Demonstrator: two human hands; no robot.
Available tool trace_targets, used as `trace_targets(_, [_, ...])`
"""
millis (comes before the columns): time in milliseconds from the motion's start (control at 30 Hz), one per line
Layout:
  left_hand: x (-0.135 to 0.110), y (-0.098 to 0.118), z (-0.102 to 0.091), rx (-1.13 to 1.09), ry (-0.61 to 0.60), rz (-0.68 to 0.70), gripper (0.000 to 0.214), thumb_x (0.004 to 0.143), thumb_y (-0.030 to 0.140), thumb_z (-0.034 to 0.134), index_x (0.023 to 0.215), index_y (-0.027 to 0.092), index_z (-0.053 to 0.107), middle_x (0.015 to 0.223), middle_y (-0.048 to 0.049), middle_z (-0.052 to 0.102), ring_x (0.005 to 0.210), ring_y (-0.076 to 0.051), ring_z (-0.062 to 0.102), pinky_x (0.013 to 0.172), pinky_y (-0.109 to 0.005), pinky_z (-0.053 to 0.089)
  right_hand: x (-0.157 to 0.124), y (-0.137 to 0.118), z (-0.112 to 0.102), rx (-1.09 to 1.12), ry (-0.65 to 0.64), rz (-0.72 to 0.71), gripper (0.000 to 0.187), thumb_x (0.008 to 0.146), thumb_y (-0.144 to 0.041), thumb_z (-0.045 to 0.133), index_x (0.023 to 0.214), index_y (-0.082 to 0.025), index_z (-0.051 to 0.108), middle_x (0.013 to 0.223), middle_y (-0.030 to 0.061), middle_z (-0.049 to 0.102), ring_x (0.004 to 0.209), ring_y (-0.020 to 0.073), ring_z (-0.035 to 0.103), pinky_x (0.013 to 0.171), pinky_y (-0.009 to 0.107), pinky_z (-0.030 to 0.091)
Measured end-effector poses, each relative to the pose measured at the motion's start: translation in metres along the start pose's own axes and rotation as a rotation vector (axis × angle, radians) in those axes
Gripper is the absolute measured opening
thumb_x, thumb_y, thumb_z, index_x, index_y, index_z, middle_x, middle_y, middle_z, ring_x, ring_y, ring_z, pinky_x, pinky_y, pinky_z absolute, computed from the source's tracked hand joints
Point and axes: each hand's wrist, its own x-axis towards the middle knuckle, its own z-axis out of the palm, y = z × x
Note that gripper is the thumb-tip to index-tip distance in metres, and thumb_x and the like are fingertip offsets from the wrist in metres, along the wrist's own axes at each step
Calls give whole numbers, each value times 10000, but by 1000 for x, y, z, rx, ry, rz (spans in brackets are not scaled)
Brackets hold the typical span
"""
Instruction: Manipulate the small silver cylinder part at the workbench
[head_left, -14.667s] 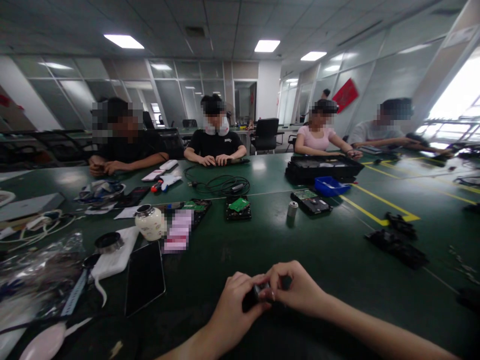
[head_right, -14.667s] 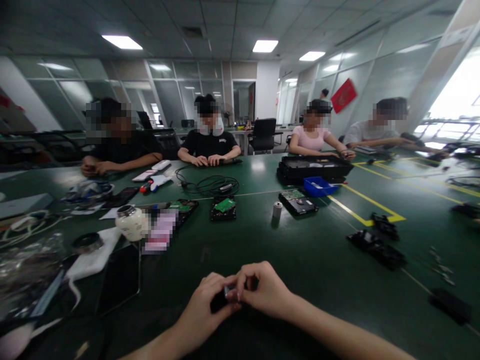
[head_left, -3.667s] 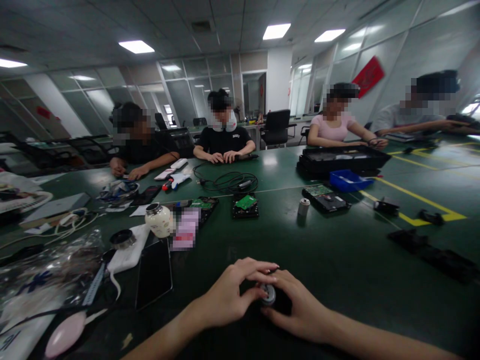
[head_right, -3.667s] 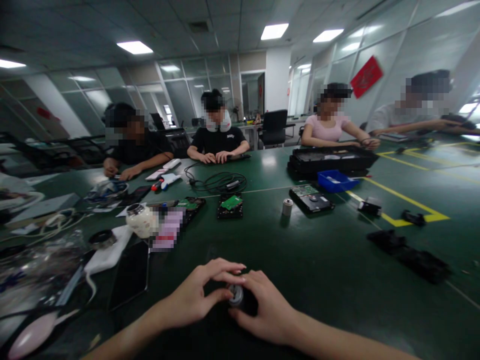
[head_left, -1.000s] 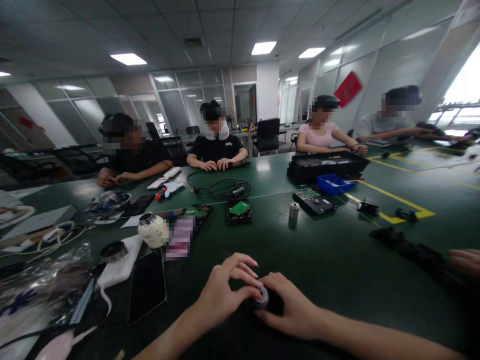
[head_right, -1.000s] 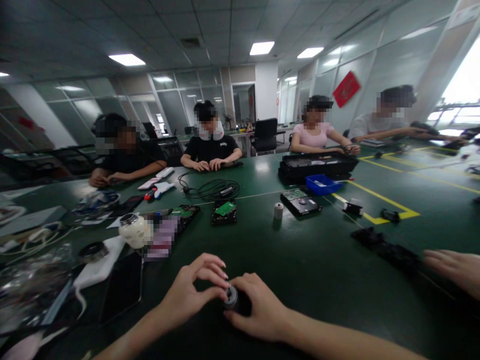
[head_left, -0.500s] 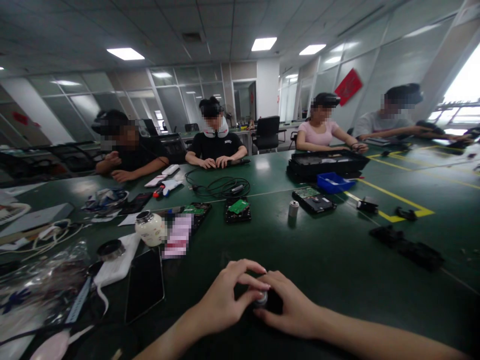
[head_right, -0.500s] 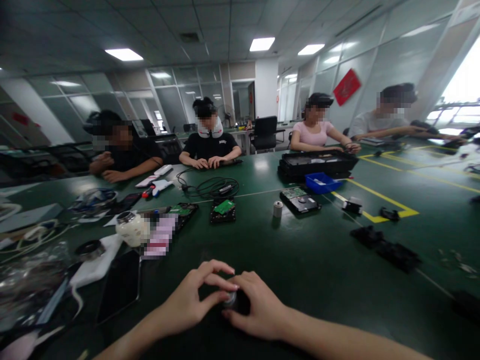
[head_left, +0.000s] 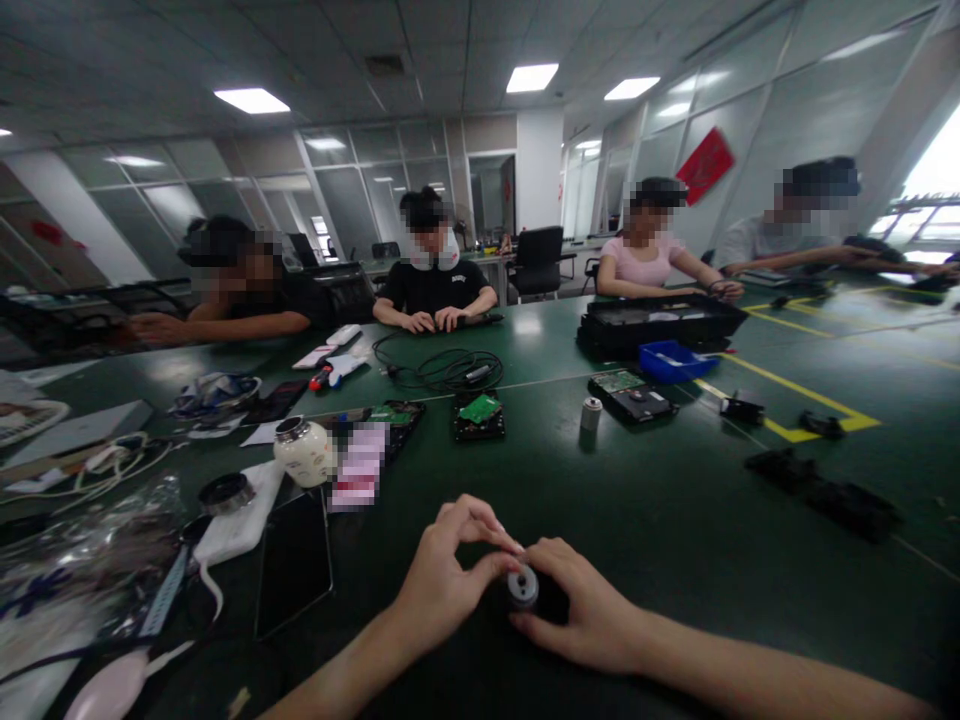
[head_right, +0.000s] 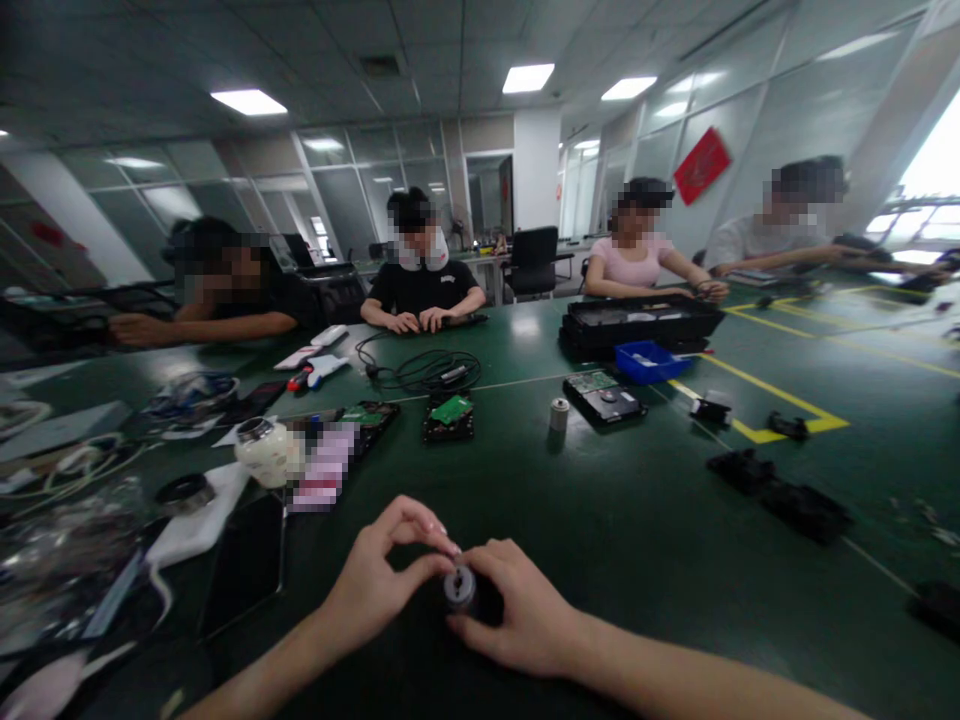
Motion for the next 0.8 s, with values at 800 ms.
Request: trace_targets(800, [2,-20,-4,-95,78,-77,233,738,239,783,853,204,584,784,1,765,757,-202,734,777,-319,548,0,-3,-3,14,-21,14,360,776,-278,692,1116,-232,585,1032,26,654,936,205,564,862,352,420])
